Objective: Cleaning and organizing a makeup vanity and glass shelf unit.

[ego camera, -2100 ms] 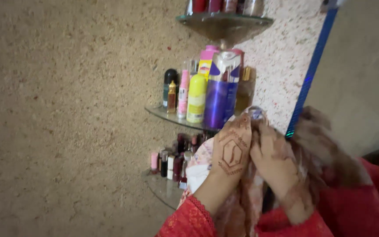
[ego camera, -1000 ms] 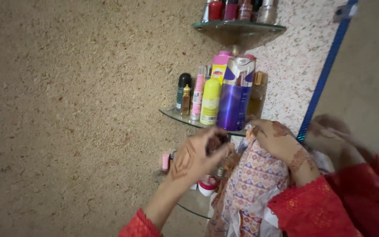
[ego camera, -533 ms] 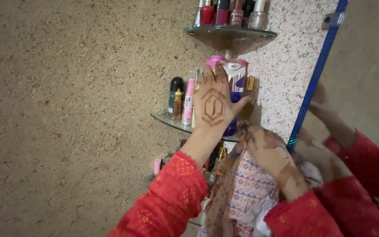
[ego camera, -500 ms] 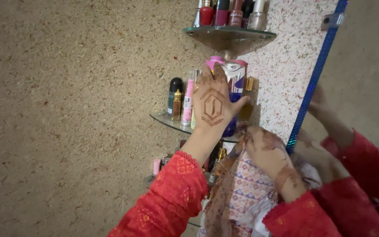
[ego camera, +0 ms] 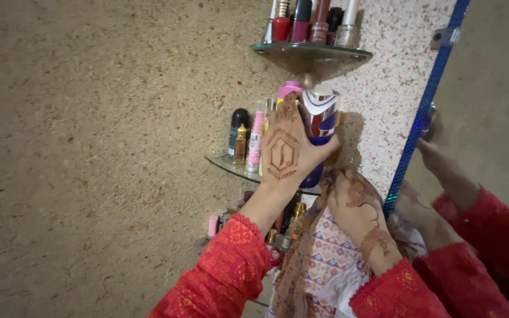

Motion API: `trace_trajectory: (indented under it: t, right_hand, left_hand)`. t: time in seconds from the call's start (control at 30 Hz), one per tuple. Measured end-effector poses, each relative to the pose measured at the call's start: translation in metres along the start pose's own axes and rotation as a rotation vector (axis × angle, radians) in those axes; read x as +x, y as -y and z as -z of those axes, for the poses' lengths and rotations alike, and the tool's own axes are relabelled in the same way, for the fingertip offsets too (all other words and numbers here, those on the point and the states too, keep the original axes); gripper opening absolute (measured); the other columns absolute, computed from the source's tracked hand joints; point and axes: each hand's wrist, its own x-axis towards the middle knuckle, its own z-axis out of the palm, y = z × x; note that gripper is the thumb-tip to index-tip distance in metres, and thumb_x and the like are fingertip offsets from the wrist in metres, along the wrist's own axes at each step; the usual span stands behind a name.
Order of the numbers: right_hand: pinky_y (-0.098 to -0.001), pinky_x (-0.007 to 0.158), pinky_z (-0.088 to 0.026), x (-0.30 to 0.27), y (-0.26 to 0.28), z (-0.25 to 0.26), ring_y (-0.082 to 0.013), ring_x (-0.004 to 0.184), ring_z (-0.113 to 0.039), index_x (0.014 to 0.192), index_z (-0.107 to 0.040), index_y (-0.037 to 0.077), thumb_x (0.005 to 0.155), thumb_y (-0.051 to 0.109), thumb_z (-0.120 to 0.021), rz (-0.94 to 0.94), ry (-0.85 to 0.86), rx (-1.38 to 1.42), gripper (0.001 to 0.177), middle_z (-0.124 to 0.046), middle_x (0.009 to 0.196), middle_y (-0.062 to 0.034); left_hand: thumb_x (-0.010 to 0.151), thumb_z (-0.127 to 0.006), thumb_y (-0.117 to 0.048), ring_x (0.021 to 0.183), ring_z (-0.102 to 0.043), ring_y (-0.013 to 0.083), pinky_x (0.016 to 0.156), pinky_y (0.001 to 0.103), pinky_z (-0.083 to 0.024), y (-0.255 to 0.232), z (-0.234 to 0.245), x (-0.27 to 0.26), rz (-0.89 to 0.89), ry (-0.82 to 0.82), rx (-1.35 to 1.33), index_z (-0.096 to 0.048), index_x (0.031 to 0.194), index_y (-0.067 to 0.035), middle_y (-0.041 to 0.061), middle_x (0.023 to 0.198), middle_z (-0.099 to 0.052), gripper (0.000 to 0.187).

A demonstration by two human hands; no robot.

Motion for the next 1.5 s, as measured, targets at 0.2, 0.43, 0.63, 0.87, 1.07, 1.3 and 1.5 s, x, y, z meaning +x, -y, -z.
trace_trajectory:
  t: [0.2, 0.43, 0.63, 0.87, 1.07, 1.3, 1.5]
  right_hand:
    - [-0.0258, 0.096, -0.050, -0.026, -0.058, 0.042, -0.0092, 0.107, -0.059, 0.141, -0.045, 0.003, 0.100, 0.025, -0.078, -0.122, -0.110, 0.199, 0.057, -0.058, 0.117, 0.0012]
    - [-0.0421, 0.105, -0.053, -0.032, -0.046, 0.071, -0.0205, 0.112, -0.065, 0.145, -0.045, 0.004, 0.105, 0.038, -0.069, -0.263, -0.148, 0.503, 0.058, -0.064, 0.126, -0.0080]
    - [-0.0473, 0.110, -0.052, -0.038, -0.093, 0.109, -0.0306, 0.124, -0.066, 0.147, -0.046, 0.001, 0.101, 0.044, -0.067, -0.426, -0.151, 0.693, 0.066, -0.065, 0.137, -0.0170]
    - [-0.0464, 0.108, -0.054, -0.032, -0.077, 0.092, -0.0277, 0.123, -0.066, 0.146, -0.044, 0.004, 0.100, 0.036, -0.073, -0.307, -0.108, 0.522, 0.063, -0.064, 0.132, -0.0148]
    - [-0.0430, 0.104, -0.055, -0.042, -0.129, 0.108, -0.0221, 0.118, -0.067, 0.150, -0.042, 0.006, 0.097, 0.034, -0.077, -0.386, -0.090, 0.587, 0.069, -0.064, 0.129, -0.0086]
    - [-0.0437, 0.097, -0.057, -0.037, -0.104, 0.097, -0.0245, 0.109, -0.068, 0.140, -0.046, 0.004, 0.096, 0.037, -0.075, -0.378, -0.064, 0.555, 0.062, -0.066, 0.121, -0.0117]
    - [-0.0482, 0.102, -0.055, -0.034, -0.095, 0.094, -0.0274, 0.115, -0.068, 0.151, -0.046, 0.003, 0.094, 0.039, -0.071, -0.414, 0.013, 0.546, 0.072, -0.066, 0.132, -0.0157]
  left_hand:
    - [0.071, -0.089, -0.044, 0.101, -0.072, 0.0291, 0.091, 0.038, -0.057, 0.013, 0.015, -0.007, 0.057, -0.053, -0.159, -0.054, 0.129, -0.002, 0.017, 0.112, -0.070, 0.080]
    - [0.066, -0.088, -0.049, 0.089, -0.078, 0.0223, 0.084, 0.035, -0.060, -0.003, 0.077, 0.003, 0.354, -0.014, -0.224, -0.059, 0.125, -0.008, 0.008, 0.102, -0.077, 0.078]
    - [0.067, -0.090, -0.043, 0.088, -0.079, 0.0173, 0.083, 0.032, -0.062, 0.019, 0.106, 0.008, 0.362, -0.040, -0.222, -0.059, 0.126, -0.007, 0.008, 0.103, -0.078, 0.076]
    - [0.071, -0.089, -0.040, 0.087, -0.079, 0.0149, 0.081, 0.029, -0.062, 0.036, 0.110, 0.004, 0.227, 0.008, -0.224, -0.061, 0.125, -0.004, 0.008, 0.100, -0.079, 0.070]
    - [0.070, -0.089, -0.039, 0.084, -0.079, 0.0171, 0.078, 0.031, -0.063, 0.036, 0.090, 0.000, 0.263, 0.074, -0.237, -0.063, 0.122, -0.005, 0.008, 0.098, -0.079, 0.067]
    - [0.071, -0.089, -0.039, 0.089, -0.079, 0.0167, 0.082, 0.032, -0.062, 0.026, 0.074, 0.005, 0.180, 0.094, -0.296, -0.064, 0.120, -0.005, 0.009, 0.101, -0.078, 0.065]
    - [0.071, -0.088, -0.042, 0.089, -0.079, 0.0168, 0.082, 0.032, -0.062, 0.028, 0.081, 0.003, 0.181, 0.100, -0.283, -0.065, 0.119, -0.005, 0.009, 0.101, -0.078, 0.065]
